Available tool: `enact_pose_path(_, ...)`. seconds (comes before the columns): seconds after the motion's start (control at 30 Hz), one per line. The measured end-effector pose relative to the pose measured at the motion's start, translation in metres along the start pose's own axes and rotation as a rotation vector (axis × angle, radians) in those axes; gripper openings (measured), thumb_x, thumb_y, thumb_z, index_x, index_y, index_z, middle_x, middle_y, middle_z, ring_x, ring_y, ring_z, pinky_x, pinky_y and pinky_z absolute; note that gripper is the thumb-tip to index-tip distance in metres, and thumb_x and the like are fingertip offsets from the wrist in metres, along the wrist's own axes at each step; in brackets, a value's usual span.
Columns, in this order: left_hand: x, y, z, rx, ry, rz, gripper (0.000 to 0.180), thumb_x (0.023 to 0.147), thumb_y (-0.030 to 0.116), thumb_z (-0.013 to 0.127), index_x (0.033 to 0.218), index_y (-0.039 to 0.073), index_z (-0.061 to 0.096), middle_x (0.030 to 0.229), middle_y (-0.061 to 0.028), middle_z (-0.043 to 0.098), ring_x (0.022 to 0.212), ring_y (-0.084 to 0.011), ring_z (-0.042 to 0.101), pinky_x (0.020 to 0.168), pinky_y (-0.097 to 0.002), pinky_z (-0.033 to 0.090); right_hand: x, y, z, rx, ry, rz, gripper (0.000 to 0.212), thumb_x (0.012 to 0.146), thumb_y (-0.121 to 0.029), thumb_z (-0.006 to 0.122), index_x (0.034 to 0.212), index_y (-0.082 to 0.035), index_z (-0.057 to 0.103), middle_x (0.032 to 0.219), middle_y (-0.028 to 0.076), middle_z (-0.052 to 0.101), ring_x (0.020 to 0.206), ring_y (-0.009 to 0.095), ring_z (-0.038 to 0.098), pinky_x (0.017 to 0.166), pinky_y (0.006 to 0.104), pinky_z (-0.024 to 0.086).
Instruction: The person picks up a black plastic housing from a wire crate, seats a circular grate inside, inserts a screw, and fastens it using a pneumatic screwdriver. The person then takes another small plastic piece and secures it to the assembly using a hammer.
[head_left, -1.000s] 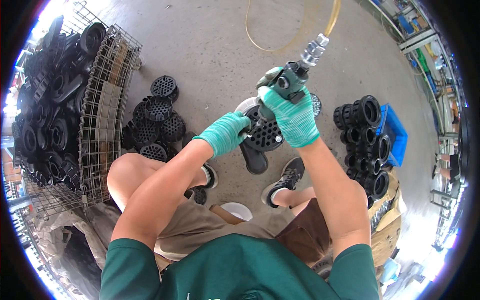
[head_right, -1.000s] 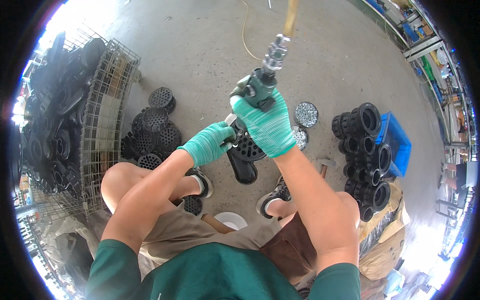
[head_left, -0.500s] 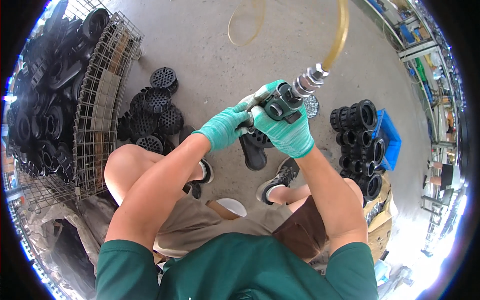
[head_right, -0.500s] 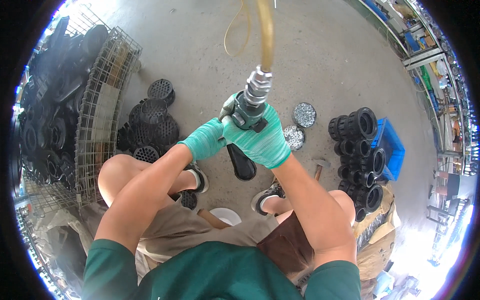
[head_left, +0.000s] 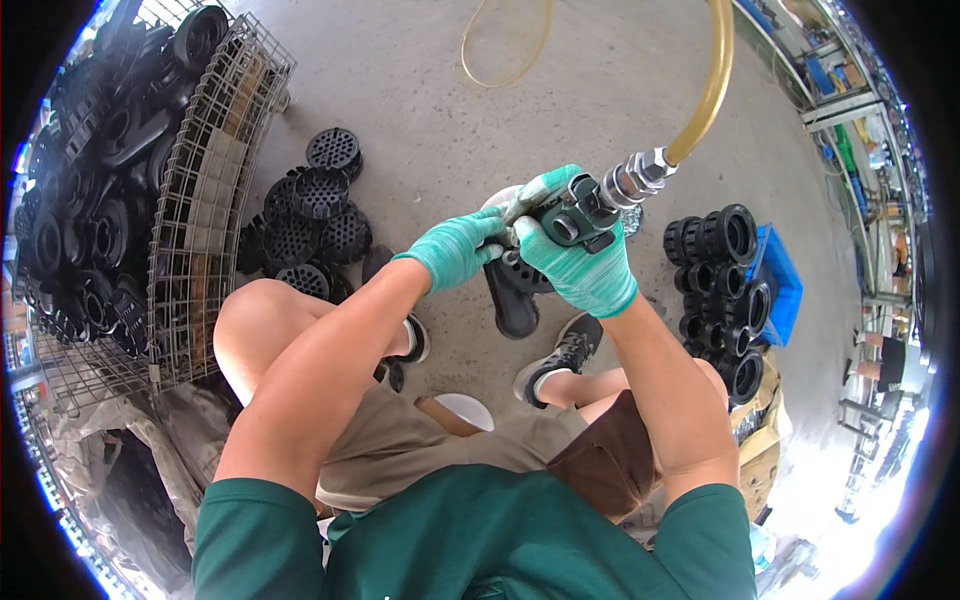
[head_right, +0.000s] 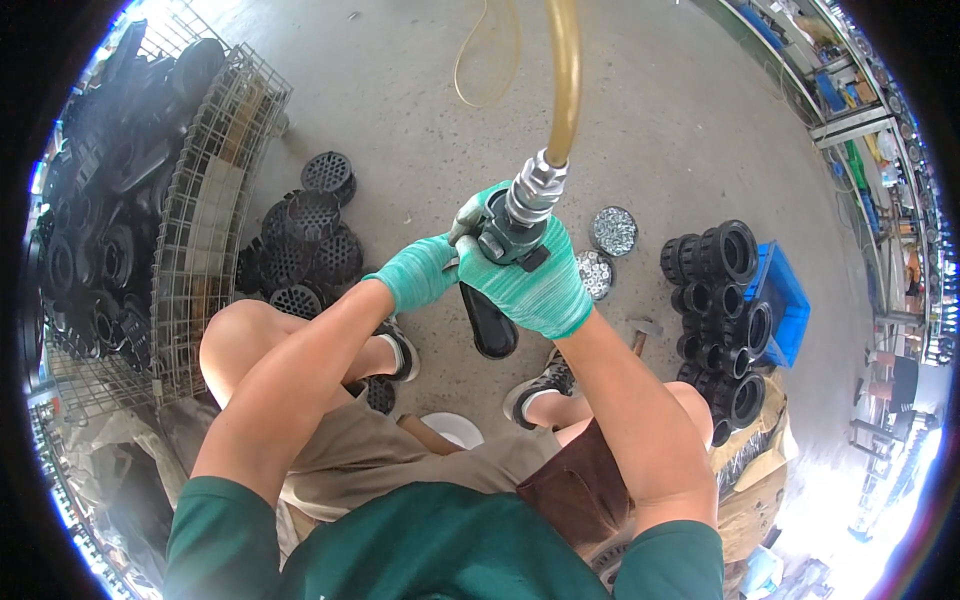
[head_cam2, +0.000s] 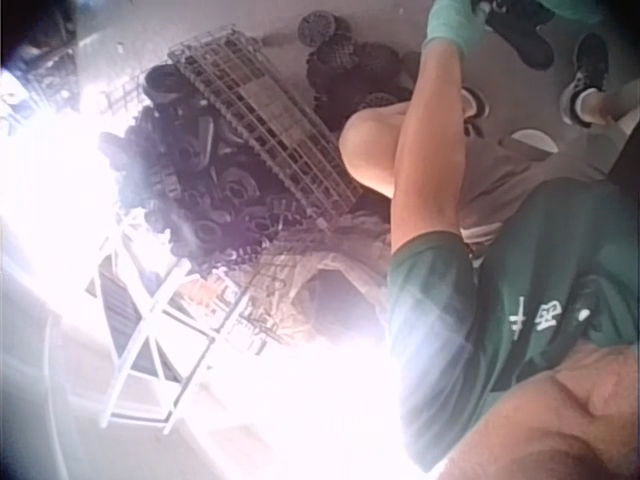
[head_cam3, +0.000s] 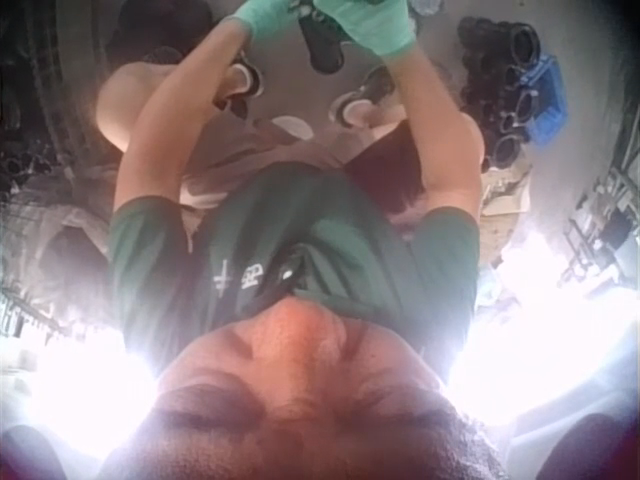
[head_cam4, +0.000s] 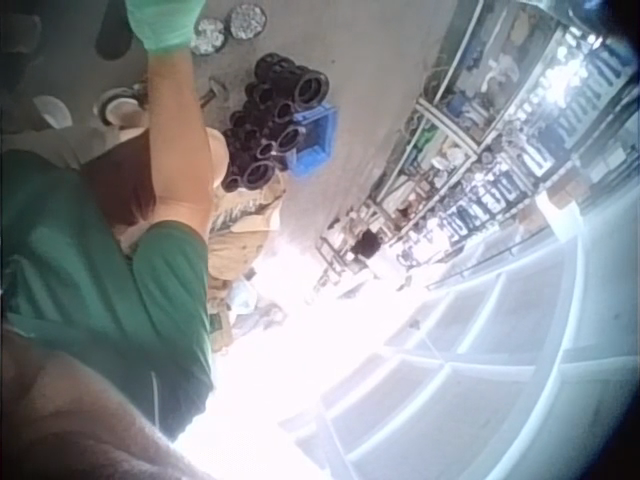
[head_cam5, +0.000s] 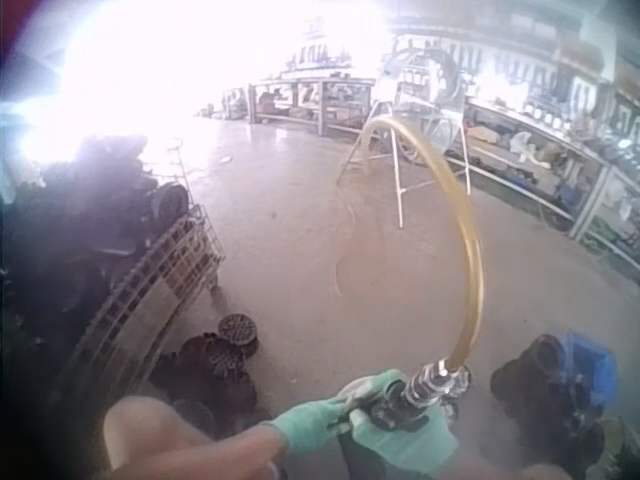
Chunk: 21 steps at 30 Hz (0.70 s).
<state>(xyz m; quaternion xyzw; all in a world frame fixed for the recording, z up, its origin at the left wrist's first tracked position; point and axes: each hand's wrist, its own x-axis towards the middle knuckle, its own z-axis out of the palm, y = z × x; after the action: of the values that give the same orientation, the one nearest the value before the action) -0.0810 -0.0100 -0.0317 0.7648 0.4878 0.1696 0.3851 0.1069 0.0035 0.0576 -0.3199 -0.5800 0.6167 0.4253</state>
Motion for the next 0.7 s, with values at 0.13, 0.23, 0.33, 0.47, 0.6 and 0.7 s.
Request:
enact_pose_path(0.13, 0.007, -0.072, 0.038, -0.172, -0.031, -0.145, 0.025, 0.093, 0.011, 0.069, 0.118, 0.009, 0.066, 0.105, -0.0188, 0.07, 0.091, -0.0392, 0.064, 0.085, -0.0431, 0.052, 0.006, 0.011, 0.012, -0.14, -0.08, -0.122, 0.03, 0.079, 0.003, 0.074, 0.107, -0.005, 0.068, 0.091, 0.004, 0.069, 0.078, 0.013, 0.065, 0.075, 0.0293, 0.055)
enact_pose_path(0.23, 0.014, -0.026, 0.023, -0.222, -0.091, -0.208, 0.025, 0.096, 0.015, 0.067, 0.12, 0.008, 0.065, 0.098, -0.0201, 0.069, 0.086, -0.0378, 0.064, 0.082, -0.044, 0.051, -0.002, 0.016, -0.001, -0.274, -0.062, -0.113, 0.031, 0.078, 0.001, 0.075, 0.107, -0.006, 0.067, 0.093, 0.006, 0.07, 0.08, 0.017, 0.068, 0.075, 0.0308, 0.056)
enact_pose_path(0.33, 0.003, -0.003, 0.003, -0.209, -0.098, -0.315, 0.026, 0.096, 0.014, 0.065, 0.122, 0.009, 0.065, 0.097, -0.0182, 0.069, 0.087, -0.034, 0.065, 0.083, -0.0438, 0.051, 0.0, -0.005, 0.001, -0.132, 0.027, -0.004, 0.028, 0.081, 0.007, 0.068, 0.106, -0.005, 0.064, 0.098, 0.008, 0.071, 0.088, 0.018, 0.07, 0.079, 0.0329, 0.058)
enact_pose_path(0.47, 0.003, -0.017, 0.016, -0.342, -0.029, -0.214, 0.019, 0.095, 0.005, 0.063, 0.115, 0.007, 0.067, 0.109, -0.0137, 0.072, 0.101, -0.0276, 0.067, 0.093, -0.0402, 0.052, 0.006, -0.007, -0.019, 0.008, 0.14, -0.007, 0.026, 0.083, 0.007, 0.066, 0.107, -0.003, 0.062, 0.099, 0.009, 0.072, 0.088, 0.015, 0.069, 0.079, 0.0314, 0.059)
enact_pose_path(0.6, 0.001, -0.009, 0.018, -0.221, -0.011, -0.123, 0.032, 0.091, 0.011, 0.071, 0.122, 0.008, 0.064, 0.12, -0.0153, 0.068, 0.105, -0.0309, 0.067, 0.095, -0.041, 0.052, 0.001, -0.008, -0.034, 0.009, 0.163, 0.0, 0.022, 0.084, 0.001, 0.07, 0.106, -0.002, 0.067, 0.103, 0.011, 0.073, 0.087, 0.014, 0.069, 0.08, 0.0307, 0.059)
enact_pose_path(0.7, -0.009, -0.002, 0.03, -0.151, 0.059, -0.071, 0.041, 0.086, 0.013, 0.075, 0.125, 0.006, 0.062, 0.133, -0.0174, 0.061, 0.105, -0.035, 0.066, 0.093, -0.0418, 0.053, -0.003, -0.009, -0.041, 0.073, 0.165, 0.03, 0.021, 0.085, -0.002, 0.073, 0.105, -0.002, 0.068, 0.105, 0.011, 0.073, 0.09, 0.015, 0.069, 0.084, 0.032, 0.059)
